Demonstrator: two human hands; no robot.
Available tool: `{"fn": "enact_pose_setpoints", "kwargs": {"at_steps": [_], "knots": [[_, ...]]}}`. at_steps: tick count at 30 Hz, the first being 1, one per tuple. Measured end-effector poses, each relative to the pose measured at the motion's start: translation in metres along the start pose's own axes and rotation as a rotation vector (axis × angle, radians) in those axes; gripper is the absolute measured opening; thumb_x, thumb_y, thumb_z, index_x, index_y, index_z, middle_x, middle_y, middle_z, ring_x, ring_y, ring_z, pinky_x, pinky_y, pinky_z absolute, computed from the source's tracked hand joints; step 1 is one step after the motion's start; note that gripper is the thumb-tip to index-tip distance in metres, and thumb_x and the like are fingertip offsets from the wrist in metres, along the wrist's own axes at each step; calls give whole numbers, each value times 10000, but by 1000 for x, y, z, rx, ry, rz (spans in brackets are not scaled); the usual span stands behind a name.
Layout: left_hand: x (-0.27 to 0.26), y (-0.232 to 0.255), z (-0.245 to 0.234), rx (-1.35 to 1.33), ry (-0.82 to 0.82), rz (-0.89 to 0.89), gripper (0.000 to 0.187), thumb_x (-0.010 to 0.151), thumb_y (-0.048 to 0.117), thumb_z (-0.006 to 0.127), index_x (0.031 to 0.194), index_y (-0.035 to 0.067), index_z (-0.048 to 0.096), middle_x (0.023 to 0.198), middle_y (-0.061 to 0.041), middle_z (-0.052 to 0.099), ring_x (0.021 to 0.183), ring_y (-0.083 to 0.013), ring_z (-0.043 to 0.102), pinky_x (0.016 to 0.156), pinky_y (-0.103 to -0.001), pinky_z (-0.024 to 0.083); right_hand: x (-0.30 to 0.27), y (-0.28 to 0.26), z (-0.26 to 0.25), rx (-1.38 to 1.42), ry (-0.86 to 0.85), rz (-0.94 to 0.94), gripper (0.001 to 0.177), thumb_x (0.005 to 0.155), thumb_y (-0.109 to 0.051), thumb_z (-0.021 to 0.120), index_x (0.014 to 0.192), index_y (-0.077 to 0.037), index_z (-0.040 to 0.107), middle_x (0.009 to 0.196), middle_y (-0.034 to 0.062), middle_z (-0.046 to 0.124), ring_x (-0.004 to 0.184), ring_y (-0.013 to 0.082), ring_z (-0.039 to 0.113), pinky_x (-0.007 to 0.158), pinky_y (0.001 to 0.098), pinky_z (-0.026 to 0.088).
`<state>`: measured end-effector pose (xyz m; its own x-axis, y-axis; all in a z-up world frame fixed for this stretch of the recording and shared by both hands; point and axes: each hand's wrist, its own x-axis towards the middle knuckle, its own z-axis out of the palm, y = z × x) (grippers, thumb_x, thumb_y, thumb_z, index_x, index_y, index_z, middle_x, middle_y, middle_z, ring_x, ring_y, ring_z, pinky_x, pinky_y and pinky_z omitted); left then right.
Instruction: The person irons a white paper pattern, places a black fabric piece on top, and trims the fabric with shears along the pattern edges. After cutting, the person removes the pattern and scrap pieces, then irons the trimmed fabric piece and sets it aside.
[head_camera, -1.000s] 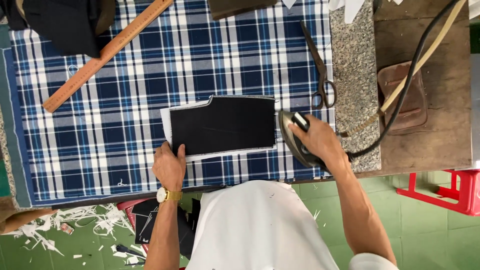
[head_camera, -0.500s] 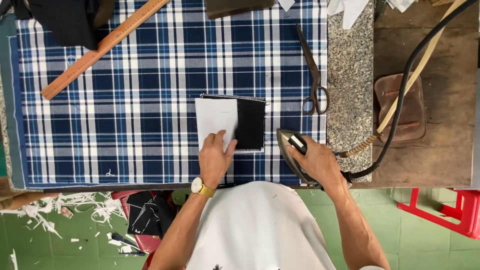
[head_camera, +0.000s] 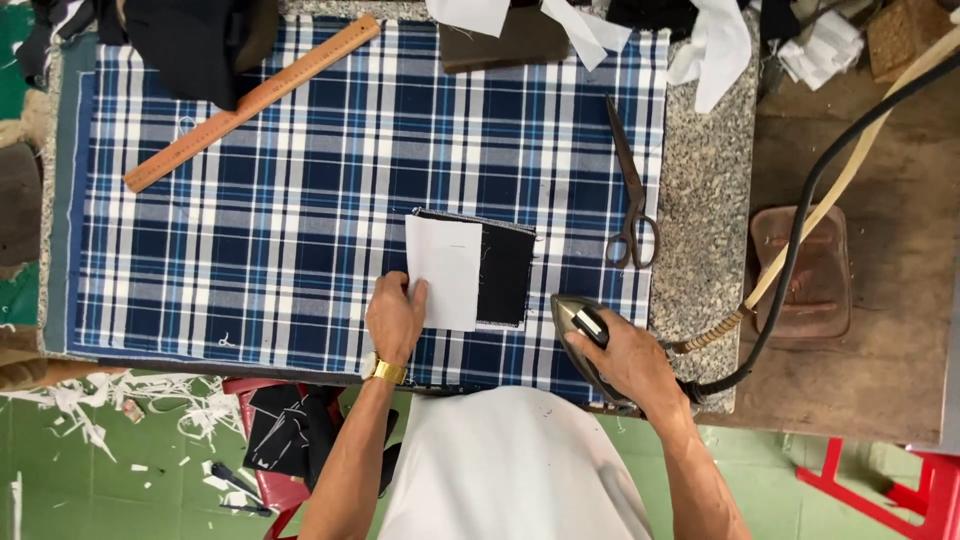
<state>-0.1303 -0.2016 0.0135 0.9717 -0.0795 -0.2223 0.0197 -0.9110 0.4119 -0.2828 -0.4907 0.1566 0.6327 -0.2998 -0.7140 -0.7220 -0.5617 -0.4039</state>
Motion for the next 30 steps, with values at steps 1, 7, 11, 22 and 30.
{"fn": "enact_pose_setpoints", "kwargs": {"at_steps": [1,7,11,22,30], "knots": [[0,6,-2,-7,6,-4,328,969,383,702,1127,98,666,992,-96,656,940,-319,724,808,-469,584,-1,-1,-4,-8,3,-5,579,945,-557,613,1308,-107,643,1062,270,751,998,447,740,775,532,597],[-8,13,-13,-123,46,8,377,958,332,699,1177,30,645,1048,-201,671,921,-461,708,796,-587,567,-23,9,-27,-17,-7,40,567,907,-534,664,1308,-133,666,1095,248,761,1056,431,727,848,517,576],[-7,0,-13,-95,44,33,372,964,351,701,1184,55,651,1039,-160,662,933,-418,716,787,-551,578,-41,25,-63,-6,70,97,592,883,-473,688,1287,-39,671,1150,341,714,1117,520,667,929,607,521],[6,-10,5,-83,82,108,472,952,335,685,1261,-20,641,988,-172,738,750,-344,690,594,-478,551,34,200,-165,37,465,365,634,1091,-574,627,1134,52,714,844,275,734,734,388,700,665,515,540],[2,10,-5,-150,59,103,342,965,238,658,1205,-5,633,977,-152,734,725,-305,695,528,-411,558,107,279,-173,225,586,354,706,1160,-544,695,671,-52,560,553,128,545,482,248,514,601,414,444]]}}
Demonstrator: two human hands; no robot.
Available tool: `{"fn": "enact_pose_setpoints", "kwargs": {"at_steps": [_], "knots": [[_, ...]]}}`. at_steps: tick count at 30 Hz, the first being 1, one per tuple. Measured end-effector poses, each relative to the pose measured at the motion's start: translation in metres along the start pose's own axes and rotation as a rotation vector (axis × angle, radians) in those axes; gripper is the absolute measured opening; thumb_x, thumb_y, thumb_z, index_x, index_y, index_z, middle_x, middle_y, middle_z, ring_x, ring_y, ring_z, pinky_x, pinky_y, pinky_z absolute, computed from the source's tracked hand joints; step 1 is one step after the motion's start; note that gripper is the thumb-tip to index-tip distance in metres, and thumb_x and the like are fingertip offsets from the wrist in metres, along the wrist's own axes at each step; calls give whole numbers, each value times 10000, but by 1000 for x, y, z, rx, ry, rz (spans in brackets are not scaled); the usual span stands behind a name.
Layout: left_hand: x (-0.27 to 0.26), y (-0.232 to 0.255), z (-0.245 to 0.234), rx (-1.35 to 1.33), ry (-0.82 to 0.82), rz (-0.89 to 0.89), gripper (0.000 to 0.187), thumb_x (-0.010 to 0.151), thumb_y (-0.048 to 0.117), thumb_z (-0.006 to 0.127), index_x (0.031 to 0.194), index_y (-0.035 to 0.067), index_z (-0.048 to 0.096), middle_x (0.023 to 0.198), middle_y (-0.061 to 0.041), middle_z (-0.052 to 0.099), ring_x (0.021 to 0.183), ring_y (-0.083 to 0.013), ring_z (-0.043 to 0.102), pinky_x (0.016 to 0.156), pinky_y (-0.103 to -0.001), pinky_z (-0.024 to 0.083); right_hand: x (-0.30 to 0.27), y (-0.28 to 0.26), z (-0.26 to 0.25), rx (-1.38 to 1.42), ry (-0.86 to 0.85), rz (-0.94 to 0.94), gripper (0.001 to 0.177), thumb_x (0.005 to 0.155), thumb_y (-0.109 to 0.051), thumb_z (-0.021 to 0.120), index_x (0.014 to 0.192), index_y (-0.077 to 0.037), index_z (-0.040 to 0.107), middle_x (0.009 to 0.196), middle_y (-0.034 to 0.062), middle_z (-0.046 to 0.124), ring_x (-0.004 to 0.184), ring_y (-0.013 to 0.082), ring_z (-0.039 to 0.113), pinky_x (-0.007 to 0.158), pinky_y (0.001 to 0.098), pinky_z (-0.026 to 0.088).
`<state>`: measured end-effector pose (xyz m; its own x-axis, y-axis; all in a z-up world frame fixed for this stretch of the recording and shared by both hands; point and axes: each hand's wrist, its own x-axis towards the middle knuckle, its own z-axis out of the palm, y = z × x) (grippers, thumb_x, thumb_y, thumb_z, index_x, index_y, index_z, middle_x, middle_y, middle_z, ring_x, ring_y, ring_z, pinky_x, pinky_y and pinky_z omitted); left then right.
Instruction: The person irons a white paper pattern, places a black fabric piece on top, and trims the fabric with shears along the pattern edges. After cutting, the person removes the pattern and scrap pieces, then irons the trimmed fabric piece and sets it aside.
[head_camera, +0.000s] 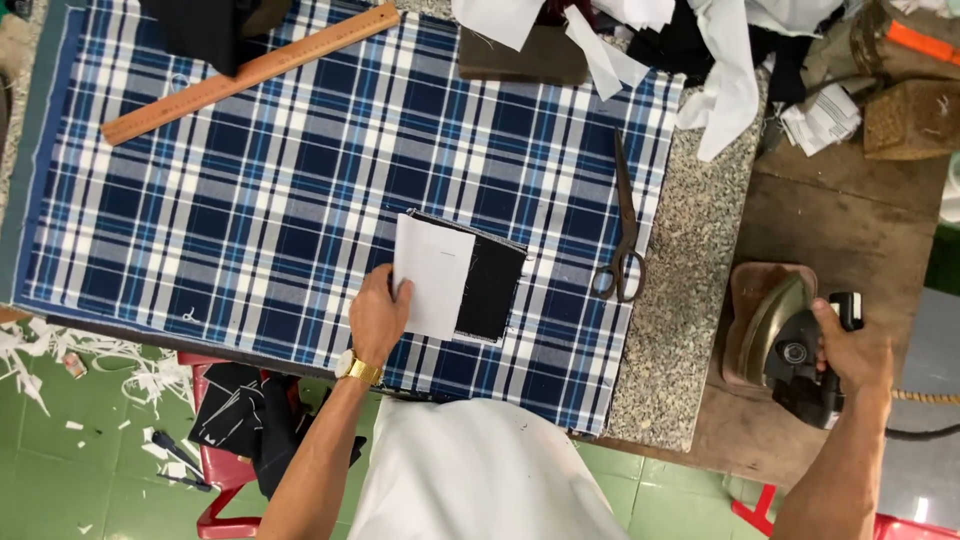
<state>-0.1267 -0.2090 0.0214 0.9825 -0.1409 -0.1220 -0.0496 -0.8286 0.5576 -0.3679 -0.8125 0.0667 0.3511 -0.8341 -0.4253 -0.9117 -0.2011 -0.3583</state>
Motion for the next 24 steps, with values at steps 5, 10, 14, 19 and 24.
{"fn": "enact_pose_setpoints", "kwargs": {"at_steps": [5,10,14,19,24], "knots": [[-16,56,1,-119,-20,104,322,977,151,638,1248,-22,633,995,-156,743,650,-236,696,564,-333,596,5,0,-1,18,4,27,669,1145,-543,707,724,-34,607,598,123,588,488,234,532,581,410,456],[-36,98,19,-267,-226,234,445,971,220,638,1302,-72,587,1239,-244,691,921,-362,755,795,-407,658,10,10,5,-9,50,20,753,1146,-623,660,723,1,669,604,149,629,496,266,582,569,433,476],[-34,80,36,-54,-166,354,552,1014,491,492,1266,19,630,1059,-168,695,620,-190,653,469,-304,527,18,24,12,-124,202,-127,593,1095,-582,613,1100,6,689,877,249,687,780,420,646,741,535,527],[-20,45,43,192,8,239,626,980,601,494,1221,37,620,1038,-161,696,661,-310,719,422,-380,553,6,31,27,-299,343,-251,843,1064,-645,566,1342,150,612,1154,415,670,1061,611,602,844,658,477],[-13,47,50,81,-200,97,453,957,417,585,1223,50,591,1100,-132,700,789,-359,727,621,-500,574,-41,-4,47,-322,961,-750,437,1151,-383,674,1273,34,723,1218,236,699,1116,385,610,804,498,454]]}}
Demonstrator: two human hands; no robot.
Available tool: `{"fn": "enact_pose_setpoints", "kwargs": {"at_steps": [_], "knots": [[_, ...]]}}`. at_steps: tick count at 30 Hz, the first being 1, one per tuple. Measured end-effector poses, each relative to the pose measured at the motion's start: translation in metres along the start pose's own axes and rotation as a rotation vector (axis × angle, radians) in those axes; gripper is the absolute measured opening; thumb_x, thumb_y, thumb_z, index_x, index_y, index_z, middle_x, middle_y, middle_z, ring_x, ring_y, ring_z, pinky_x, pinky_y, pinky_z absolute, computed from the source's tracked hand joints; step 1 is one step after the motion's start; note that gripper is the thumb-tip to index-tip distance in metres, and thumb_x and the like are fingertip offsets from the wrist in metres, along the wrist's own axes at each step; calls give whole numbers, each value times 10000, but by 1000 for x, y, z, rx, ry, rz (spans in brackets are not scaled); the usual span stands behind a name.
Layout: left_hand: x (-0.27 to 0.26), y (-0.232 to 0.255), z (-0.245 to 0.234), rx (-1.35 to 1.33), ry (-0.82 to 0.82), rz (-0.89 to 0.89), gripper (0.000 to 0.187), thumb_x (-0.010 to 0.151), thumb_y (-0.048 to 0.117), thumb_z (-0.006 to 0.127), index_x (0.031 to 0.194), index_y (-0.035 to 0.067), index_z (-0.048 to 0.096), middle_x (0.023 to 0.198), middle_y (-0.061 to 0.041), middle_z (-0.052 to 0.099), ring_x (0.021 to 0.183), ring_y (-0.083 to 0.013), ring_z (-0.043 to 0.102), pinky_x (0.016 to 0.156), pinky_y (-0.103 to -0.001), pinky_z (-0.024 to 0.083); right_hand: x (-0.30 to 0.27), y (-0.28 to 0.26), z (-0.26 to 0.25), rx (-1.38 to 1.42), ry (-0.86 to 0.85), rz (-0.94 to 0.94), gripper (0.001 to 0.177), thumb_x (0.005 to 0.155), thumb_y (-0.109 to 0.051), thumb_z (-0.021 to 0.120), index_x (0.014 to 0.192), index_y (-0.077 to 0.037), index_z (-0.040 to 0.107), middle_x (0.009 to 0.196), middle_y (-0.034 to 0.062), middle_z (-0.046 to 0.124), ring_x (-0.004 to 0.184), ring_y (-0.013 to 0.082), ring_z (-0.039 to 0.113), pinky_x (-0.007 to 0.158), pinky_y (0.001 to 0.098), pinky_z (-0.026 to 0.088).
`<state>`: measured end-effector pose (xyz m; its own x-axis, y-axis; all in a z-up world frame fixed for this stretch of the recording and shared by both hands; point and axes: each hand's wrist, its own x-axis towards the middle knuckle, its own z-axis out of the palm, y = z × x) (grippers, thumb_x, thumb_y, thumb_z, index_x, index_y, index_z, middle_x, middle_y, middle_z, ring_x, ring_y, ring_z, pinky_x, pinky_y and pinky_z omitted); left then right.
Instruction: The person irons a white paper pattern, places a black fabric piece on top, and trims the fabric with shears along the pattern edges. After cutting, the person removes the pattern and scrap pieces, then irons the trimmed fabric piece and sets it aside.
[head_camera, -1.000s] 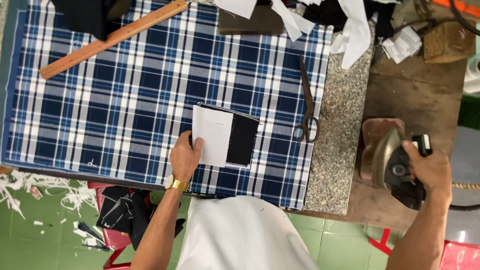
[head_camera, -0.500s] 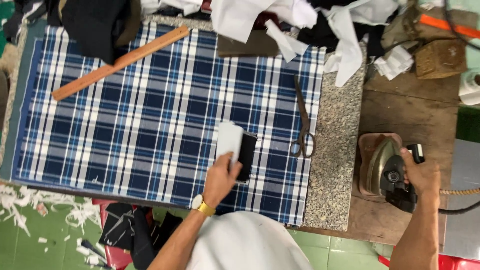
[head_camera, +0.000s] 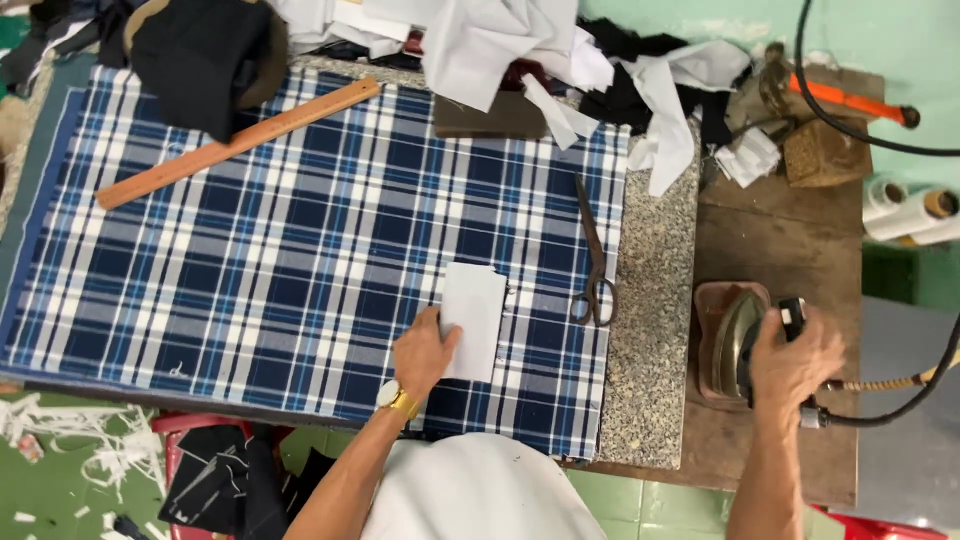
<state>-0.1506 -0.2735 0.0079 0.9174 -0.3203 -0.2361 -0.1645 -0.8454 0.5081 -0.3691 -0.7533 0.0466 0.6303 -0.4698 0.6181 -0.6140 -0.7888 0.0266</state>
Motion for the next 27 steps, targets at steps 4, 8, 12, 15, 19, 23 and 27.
{"fn": "enact_pose_setpoints", "kwargs": {"at_steps": [4,8,12,15,19,23,27], "knots": [[14,-10,25,-88,35,-71,266,901,338,621,1016,98,629,974,-88,718,786,-340,708,621,-486,525,20,-132,-63,666,-157,-135,184,1031,6,520,882,83,595,1030,262,669,967,448,628,910,488,483],[9,-9,15,-269,-57,-13,179,842,238,614,958,102,614,1005,-125,679,865,-373,669,737,-505,500,-47,-208,-24,817,-608,107,336,1023,-291,607,1276,-75,660,1182,98,682,1010,223,660,865,373,534],[-23,-11,-38,-611,-235,-115,145,883,239,550,910,121,469,906,-99,628,760,-262,568,629,-426,398,-32,-331,-102,915,-1104,375,682,897,-565,499,1452,-169,517,1446,31,577,1296,221,585,1048,401,500],[-44,-50,-50,-845,-264,-309,183,928,290,544,1010,128,522,945,-40,602,815,-188,560,706,-350,428,-47,-390,-113,1071,-1242,396,702,909,-462,532,1502,-98,438,1428,81,559,1141,227,665,901,379,586],[-80,-104,-87,-1065,-182,-402,368,890,274,548,1209,91,552,1119,-51,659,929,-183,644,761,-331,493,-72,-450,-128,1136,-1518,337,763,899,-438,508,1562,-117,311,1451,122,575,1066,300,705,877,444,600],[-111,-167,-82,-1446,85,-391,308,921,147,648,1205,63,562,980,-118,718,858,-190,683,764,-341,584,-101,-511,-136,1227,-1591,209,701,982,-266,638,1559,2,346,1309,289,581,1035,373,682,819,454,599],[-154,-204,-105,-1544,309,-458,341,947,107,632,1271,35,556,1009,-123,714,890,-181,665,803,-362,585,-131,-577,-156,1236,-1638,57,673,939,-146,714,1533,-47,415,1286,241,598,1107,322,631,872,401,573]]}}
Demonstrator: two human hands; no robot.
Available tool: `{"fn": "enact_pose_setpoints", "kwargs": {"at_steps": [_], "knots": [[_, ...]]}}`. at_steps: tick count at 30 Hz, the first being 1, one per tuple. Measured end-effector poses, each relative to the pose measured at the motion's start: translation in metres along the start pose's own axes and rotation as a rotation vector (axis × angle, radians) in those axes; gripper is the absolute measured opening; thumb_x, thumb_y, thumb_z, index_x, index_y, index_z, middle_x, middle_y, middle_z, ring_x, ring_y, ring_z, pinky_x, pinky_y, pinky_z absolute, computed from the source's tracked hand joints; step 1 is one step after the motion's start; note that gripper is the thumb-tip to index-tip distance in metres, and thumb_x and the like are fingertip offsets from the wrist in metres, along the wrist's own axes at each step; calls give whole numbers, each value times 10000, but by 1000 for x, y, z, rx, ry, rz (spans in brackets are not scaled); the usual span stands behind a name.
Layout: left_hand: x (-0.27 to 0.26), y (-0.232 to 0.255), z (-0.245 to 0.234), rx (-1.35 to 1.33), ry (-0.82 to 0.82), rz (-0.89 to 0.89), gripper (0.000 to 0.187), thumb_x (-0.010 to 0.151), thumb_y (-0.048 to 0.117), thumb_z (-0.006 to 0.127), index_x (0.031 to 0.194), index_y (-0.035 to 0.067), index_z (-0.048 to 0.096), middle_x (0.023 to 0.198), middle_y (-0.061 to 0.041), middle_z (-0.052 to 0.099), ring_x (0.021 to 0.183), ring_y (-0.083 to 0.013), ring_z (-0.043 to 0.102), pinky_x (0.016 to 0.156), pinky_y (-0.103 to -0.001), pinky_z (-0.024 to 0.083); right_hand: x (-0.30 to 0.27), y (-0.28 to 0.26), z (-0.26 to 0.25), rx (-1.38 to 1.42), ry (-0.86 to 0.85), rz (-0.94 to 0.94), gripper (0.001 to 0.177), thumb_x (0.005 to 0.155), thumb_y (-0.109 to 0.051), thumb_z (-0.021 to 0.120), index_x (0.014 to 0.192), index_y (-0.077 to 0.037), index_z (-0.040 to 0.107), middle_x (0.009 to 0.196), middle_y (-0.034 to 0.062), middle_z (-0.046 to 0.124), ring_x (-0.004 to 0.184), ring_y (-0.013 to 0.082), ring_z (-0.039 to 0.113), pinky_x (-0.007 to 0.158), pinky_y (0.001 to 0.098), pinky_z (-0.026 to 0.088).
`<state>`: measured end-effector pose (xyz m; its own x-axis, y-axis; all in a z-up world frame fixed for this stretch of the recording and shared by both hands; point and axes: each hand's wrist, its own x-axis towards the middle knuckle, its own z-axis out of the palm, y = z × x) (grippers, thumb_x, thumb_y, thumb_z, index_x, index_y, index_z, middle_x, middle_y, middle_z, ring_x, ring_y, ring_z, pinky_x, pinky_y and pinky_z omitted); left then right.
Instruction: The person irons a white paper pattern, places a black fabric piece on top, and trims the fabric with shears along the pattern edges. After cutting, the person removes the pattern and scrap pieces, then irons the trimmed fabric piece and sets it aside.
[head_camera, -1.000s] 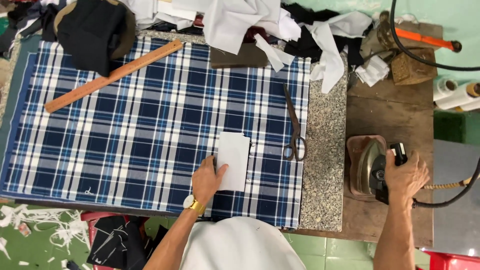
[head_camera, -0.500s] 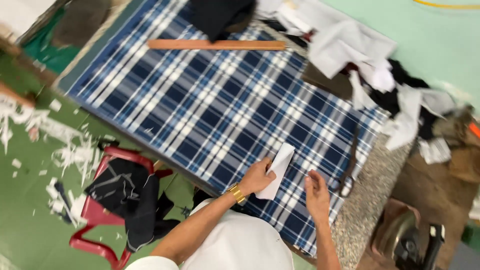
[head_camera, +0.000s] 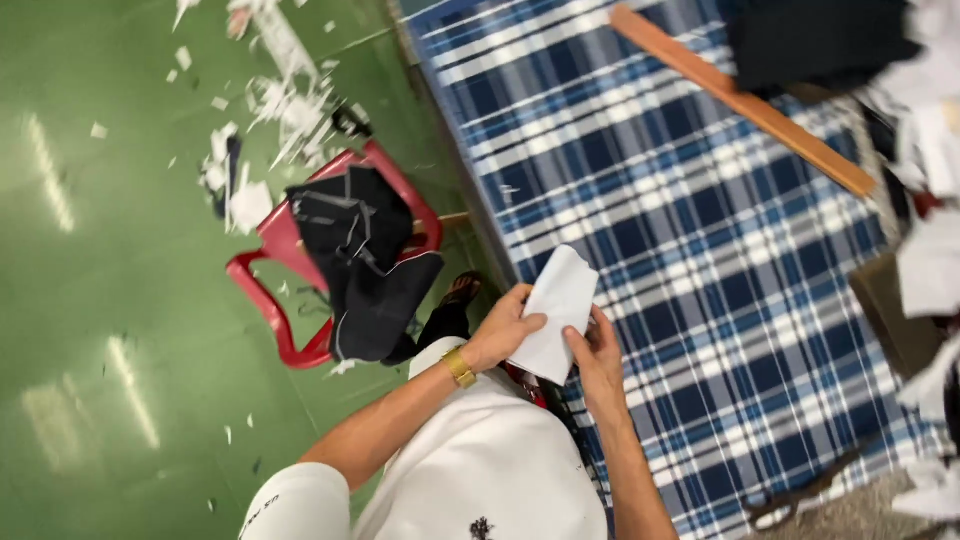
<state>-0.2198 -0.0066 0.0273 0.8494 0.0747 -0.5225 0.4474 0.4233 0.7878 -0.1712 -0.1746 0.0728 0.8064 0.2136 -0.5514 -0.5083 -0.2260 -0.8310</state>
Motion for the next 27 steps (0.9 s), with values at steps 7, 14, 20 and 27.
{"fn": "enact_pose_setpoints", "kwargs": {"at_steps": [7,14,20,27], "knots": [[-13,-27,-92,-191,418,84,383,929,21,634,1303,16,550,1050,-151,678,949,-242,647,862,-414,564,29,-18,110,-282,-230,-31,698,927,-105,709,1542,-20,388,1395,293,534,1125,368,639,925,451,574],[-10,-18,-218,-106,873,286,372,877,-71,639,1242,-66,568,1057,-169,583,991,-292,567,909,-438,501,61,4,158,-374,-517,-82,514,1004,-133,631,1489,-75,473,1437,183,528,1123,246,692,911,346,608],[2,-9,-308,-134,1081,260,365,895,26,692,1242,37,579,1039,-103,619,930,-221,621,837,-361,547,65,6,146,-341,-512,-101,376,1020,-88,592,1387,-19,548,1232,176,649,942,206,725,780,282,627],[4,-124,-394,197,1168,-342,445,888,451,745,1111,112,561,761,-121,703,469,-249,692,339,-341,600,64,10,116,-317,-410,-131,315,1020,-64,585,1329,-5,593,1145,177,693,868,210,732,719,269,635]]}}
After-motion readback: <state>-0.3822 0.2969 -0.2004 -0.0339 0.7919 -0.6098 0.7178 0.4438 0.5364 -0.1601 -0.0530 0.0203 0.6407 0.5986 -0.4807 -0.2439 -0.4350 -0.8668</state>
